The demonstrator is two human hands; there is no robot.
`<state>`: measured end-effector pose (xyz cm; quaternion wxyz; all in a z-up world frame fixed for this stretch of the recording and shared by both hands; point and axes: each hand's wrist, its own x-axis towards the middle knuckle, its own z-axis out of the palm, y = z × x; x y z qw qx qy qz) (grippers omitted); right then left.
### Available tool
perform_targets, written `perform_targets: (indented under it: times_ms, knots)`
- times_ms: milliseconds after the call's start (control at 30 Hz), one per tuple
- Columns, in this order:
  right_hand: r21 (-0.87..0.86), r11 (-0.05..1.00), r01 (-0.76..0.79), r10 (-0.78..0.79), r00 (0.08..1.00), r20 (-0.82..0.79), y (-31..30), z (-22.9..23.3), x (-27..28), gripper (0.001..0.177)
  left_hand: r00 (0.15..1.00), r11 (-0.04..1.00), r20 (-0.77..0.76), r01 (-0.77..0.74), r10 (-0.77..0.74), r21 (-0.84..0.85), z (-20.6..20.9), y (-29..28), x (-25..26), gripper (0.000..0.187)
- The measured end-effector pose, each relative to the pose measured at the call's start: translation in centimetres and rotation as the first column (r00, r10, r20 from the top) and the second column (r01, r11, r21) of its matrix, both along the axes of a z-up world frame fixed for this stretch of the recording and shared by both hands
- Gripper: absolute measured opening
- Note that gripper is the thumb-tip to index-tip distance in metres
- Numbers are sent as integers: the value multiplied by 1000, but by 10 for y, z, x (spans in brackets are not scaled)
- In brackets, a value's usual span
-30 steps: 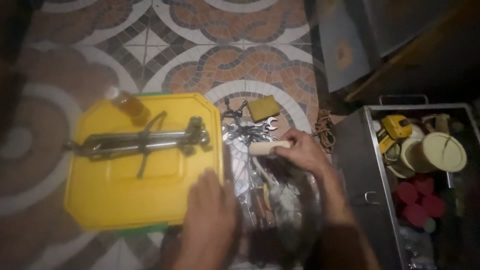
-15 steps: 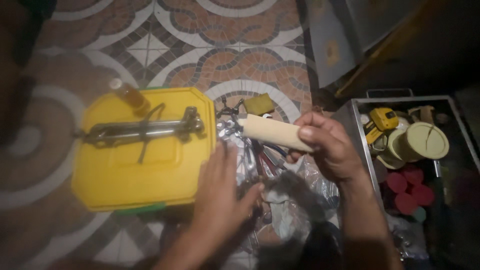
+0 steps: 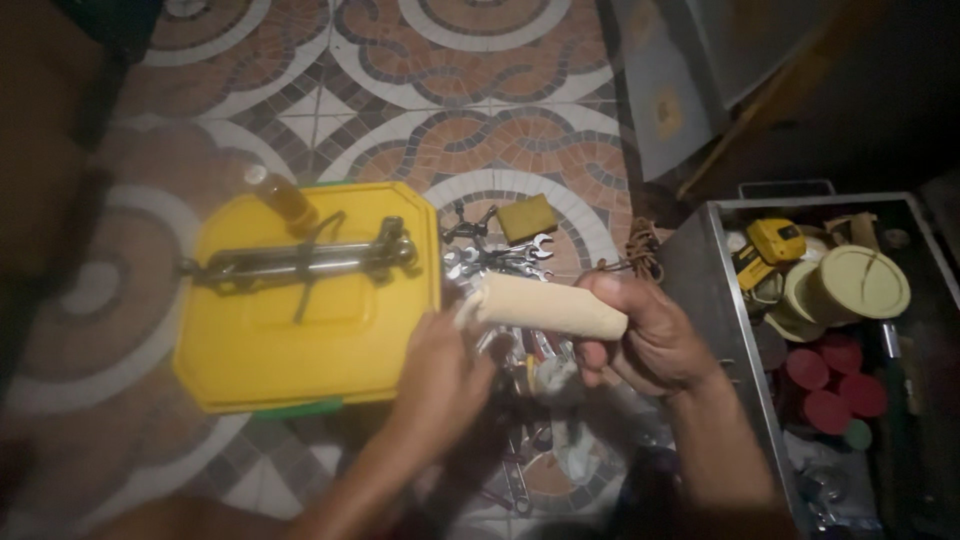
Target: The person sits on the floor and wipes various tools with a cloth, including pliers, a scraper, and a utility knife. They then place the cleaned tools into a metal drawer.
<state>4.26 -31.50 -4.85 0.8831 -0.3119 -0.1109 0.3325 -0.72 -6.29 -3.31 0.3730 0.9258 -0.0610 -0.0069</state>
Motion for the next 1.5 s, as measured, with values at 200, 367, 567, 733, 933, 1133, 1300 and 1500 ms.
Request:
perform_targets:
  times_ms: [200,367,567,733,933,1133,1300,1500]
  knots:
    - [-350,867,355,-301,933,199,5,19,-1,51,948,990,-318,-39,-8,-139,3,-8,-4,33]
    - [-546,654,524,-310,844,437,9,26,-8,47,918,959,-392,-61,-54,-276,9,-18,-12,41]
    - [-617,511,599,-191,778,598,11,24,-6,40,884,924,-455,-85,-103,-374,10,-19,-15,43]
    - [-582,526,620,-156,743,651,18,12,-10,38,891,941,-437,-35,-124,-336,-3,-20,-20,42]
    - [-605,476,638,-168,741,650,23,-2,-10,31,892,929,-421,-6,-162,-370,-10,-17,-20,43]
    - [-613,500,611,-251,780,573,15,-28,-2,30,878,966,-467,-18,-108,-257,4,-16,-14,42]
    - [-782,401,477,-408,857,314,-9,-32,12,31,846,998,-531,59,-52,-4,18,-6,-5,40]
    - [-457,749,480,-404,877,259,-25,-19,5,44,872,976,-473,25,-127,-216,17,-2,-15,44]
